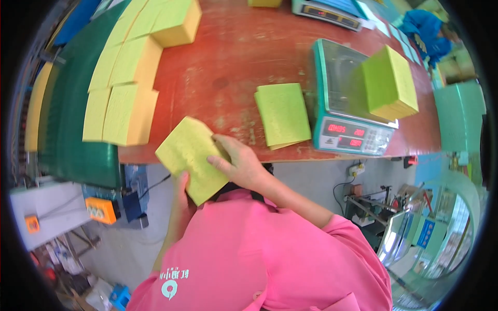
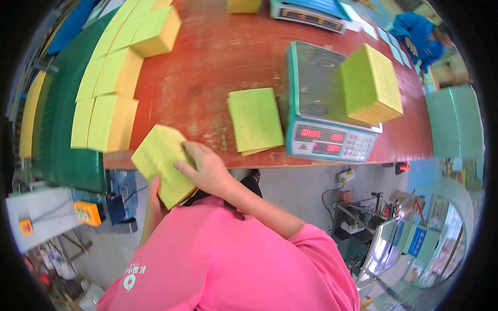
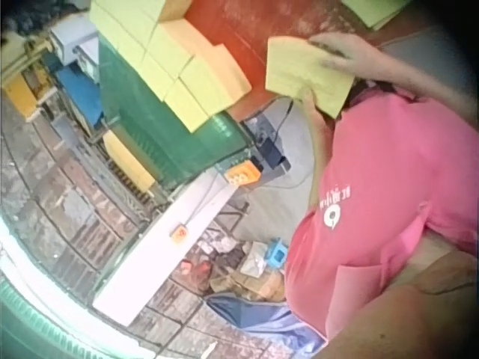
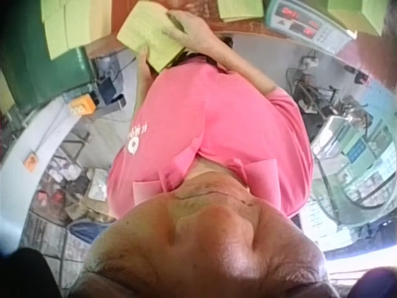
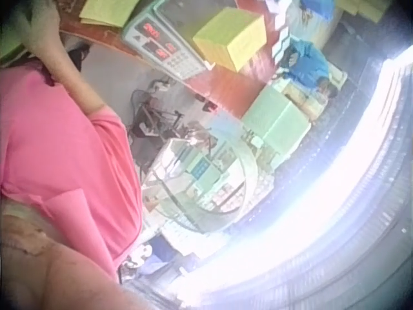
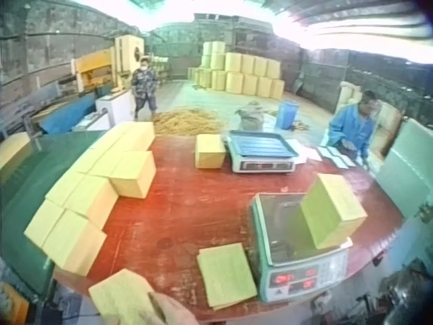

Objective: Bundling paper stacks with an automated machine and weighing the resulting bundles on a digital scale.

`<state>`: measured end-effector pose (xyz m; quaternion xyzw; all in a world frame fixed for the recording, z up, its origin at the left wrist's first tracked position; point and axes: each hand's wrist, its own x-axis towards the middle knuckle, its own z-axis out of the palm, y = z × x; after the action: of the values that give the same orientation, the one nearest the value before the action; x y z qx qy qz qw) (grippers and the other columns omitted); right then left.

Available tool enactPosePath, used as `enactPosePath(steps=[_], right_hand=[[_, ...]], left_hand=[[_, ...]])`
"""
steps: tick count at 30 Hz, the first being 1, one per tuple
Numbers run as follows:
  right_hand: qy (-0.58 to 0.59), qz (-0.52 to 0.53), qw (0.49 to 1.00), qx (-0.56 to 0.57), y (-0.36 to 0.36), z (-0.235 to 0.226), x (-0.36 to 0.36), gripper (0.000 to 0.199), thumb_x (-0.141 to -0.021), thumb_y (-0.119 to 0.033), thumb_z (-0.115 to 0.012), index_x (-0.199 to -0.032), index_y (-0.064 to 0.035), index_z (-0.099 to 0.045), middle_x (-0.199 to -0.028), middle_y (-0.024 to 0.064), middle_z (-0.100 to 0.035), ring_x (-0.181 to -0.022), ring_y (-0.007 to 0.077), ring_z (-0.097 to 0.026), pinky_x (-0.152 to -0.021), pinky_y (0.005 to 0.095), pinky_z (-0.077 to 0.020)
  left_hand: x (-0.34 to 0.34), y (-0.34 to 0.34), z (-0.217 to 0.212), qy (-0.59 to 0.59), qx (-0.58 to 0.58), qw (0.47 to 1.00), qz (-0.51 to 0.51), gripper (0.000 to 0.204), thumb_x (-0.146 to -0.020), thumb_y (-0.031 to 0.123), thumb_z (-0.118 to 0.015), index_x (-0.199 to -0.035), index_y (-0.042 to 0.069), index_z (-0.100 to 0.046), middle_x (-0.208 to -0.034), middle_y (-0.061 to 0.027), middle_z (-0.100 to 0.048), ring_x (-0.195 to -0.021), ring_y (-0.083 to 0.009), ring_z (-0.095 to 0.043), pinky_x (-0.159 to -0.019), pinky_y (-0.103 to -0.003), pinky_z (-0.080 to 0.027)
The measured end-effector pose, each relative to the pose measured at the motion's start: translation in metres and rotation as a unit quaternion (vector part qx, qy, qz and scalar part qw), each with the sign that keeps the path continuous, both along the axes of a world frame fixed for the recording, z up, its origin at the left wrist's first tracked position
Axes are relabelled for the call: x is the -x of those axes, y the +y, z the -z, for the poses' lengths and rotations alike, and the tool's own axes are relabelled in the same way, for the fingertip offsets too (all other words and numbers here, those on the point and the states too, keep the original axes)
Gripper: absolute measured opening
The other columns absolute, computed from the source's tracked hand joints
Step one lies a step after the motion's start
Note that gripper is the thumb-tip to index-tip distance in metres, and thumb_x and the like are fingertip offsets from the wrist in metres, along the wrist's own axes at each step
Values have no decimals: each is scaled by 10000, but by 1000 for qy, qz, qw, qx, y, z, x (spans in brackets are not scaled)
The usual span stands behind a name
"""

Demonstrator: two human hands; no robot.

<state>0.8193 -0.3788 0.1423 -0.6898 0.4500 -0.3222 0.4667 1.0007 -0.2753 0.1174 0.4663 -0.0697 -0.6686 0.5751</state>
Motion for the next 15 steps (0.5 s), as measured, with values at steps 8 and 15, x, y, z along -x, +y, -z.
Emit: enactPosePath(steps=[8,15], right_hand=[[-115,-30,974,-195,-12,-19,85,661,-941,-440,-586,-1402,9,-433,-1229,207,-607,-1105,258,-604,-892,362,-499],[-246,44,966,-70,-34,-122,240,596,-948,-354,-614,-1372,35,-455,-1197,156,-600,-1112,190,-558,-956,328,-449]], left_hand=[[28,-9,-63,-73,94,993,-26,604,-1005,455,-379,-1458,58,-331,-1422,-150,-461,-1281,-254,-498,-1061,-395,-420],[167,-100,-167,-118,234,948,181,513,-1033,354,-350,-1414,14,-403,-1382,-120,-502,-1219,-193,-536,-1034,-338,-442]])
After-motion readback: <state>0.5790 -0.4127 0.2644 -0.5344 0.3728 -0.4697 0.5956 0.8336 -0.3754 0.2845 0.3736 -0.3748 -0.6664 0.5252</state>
